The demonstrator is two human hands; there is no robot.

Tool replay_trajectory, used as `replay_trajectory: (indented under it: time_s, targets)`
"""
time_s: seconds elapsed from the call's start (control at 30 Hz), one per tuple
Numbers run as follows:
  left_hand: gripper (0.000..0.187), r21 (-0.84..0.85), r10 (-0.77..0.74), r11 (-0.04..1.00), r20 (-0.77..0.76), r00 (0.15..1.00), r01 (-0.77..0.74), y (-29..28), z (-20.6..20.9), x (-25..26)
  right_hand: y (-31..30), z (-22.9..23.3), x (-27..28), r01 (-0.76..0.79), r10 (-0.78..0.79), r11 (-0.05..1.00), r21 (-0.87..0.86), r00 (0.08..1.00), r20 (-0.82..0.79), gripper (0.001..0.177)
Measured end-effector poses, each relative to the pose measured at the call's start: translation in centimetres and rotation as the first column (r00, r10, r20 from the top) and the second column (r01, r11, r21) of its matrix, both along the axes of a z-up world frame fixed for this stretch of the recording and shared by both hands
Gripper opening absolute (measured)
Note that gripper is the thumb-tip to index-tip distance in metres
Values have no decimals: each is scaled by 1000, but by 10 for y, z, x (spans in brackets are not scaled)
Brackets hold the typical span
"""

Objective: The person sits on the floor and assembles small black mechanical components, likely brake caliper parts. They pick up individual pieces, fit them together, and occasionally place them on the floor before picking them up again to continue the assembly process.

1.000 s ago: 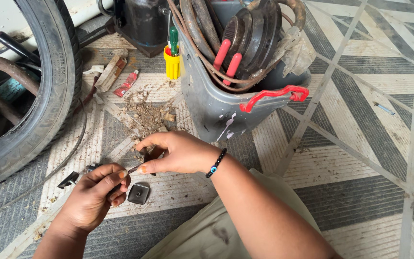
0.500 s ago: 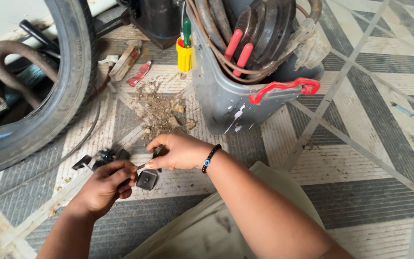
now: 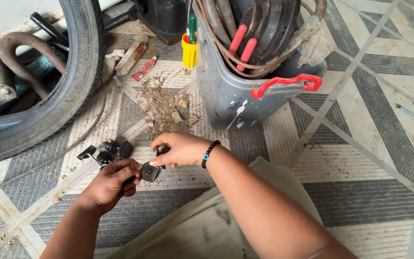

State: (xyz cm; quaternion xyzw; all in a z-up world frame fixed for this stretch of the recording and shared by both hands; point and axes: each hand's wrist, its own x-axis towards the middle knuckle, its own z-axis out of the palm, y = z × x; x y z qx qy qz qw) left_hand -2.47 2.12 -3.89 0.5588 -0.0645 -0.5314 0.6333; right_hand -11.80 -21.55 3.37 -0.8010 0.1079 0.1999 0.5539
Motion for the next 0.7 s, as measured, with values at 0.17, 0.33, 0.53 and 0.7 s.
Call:
replay_trajectory:
  time_s: [0.17,0.33,0.53,0.7]
  targets:
    - [19,-13,4,1000,21,1000,-4,-5,-3,1,-3,-1,3,1,-2,1000,-21,1000,-13,72]
    - [21,46,9,999,-11,1000,-8,-16,1,-8,-9,3,6,62,-70,996,-59,988,-135,68]
    - [24,-4,11,1000,27,1000,-11,-18,0,-8,-8,1,11,92,-118,985,-146,976,-181,66]
    - [21,-58,66,996,34,997,-64,-14,-2,-4,-5,-7,14,143,-156,985,-93,977,-149,65]
